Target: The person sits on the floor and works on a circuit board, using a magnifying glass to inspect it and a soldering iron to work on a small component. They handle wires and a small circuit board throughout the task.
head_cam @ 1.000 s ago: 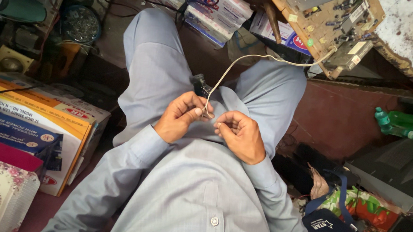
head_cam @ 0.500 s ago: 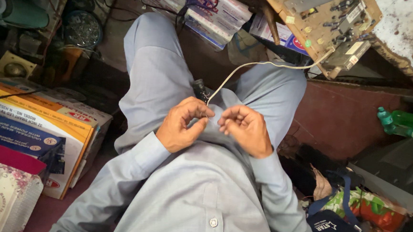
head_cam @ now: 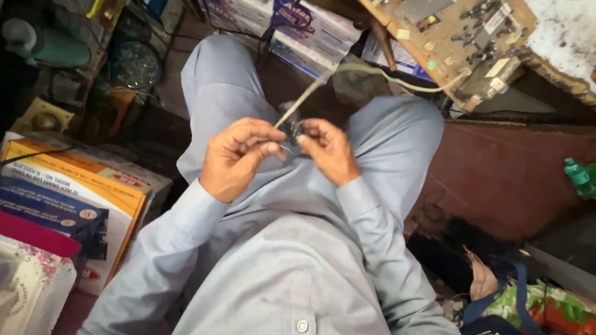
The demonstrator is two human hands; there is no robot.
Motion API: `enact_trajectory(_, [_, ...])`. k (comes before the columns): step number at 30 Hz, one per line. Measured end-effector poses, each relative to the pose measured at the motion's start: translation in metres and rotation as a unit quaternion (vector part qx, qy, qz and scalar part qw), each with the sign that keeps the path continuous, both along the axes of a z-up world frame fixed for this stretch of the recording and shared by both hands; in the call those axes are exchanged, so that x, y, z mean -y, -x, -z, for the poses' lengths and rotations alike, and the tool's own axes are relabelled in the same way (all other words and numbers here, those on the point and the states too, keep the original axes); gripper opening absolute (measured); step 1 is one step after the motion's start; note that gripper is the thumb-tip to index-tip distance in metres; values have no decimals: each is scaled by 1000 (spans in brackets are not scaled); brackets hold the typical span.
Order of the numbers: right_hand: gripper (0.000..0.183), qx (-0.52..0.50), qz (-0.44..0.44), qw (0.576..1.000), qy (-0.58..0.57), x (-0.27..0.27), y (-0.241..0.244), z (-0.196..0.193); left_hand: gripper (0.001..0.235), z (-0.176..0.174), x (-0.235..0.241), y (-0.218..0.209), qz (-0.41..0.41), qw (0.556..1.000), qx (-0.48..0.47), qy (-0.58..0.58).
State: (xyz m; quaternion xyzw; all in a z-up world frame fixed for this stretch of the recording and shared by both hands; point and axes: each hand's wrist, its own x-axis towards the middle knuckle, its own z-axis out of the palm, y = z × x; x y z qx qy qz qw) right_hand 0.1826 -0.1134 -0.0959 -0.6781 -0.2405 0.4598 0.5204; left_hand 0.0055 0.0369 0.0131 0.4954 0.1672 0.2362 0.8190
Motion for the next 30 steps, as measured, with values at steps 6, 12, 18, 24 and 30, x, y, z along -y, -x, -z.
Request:
enact_trajectory(6, [35,-184,74,974,-109,-7,-38,-52,8,-18,-14,-22,-12,942,-103,-320])
enact_trajectory(12, [36,-140,76,980,-120,-8,-32,-98,4,-14,11,-55,-42,974,-144,-169])
enact_trajectory(18, [39,-59,94,988,-104,-6,-17,-110,8,6,29,-69,-112,975,-144,-130])
enact_trajectory(24, [38,-52,104,987,-108,-6,-10,-117,7,28,33,-78,-109,993,-53,7])
enact_trajectory(30, [37,-41,110,988,-102,-3,-11,-124,4,38,28,-76,-41,994,31,96])
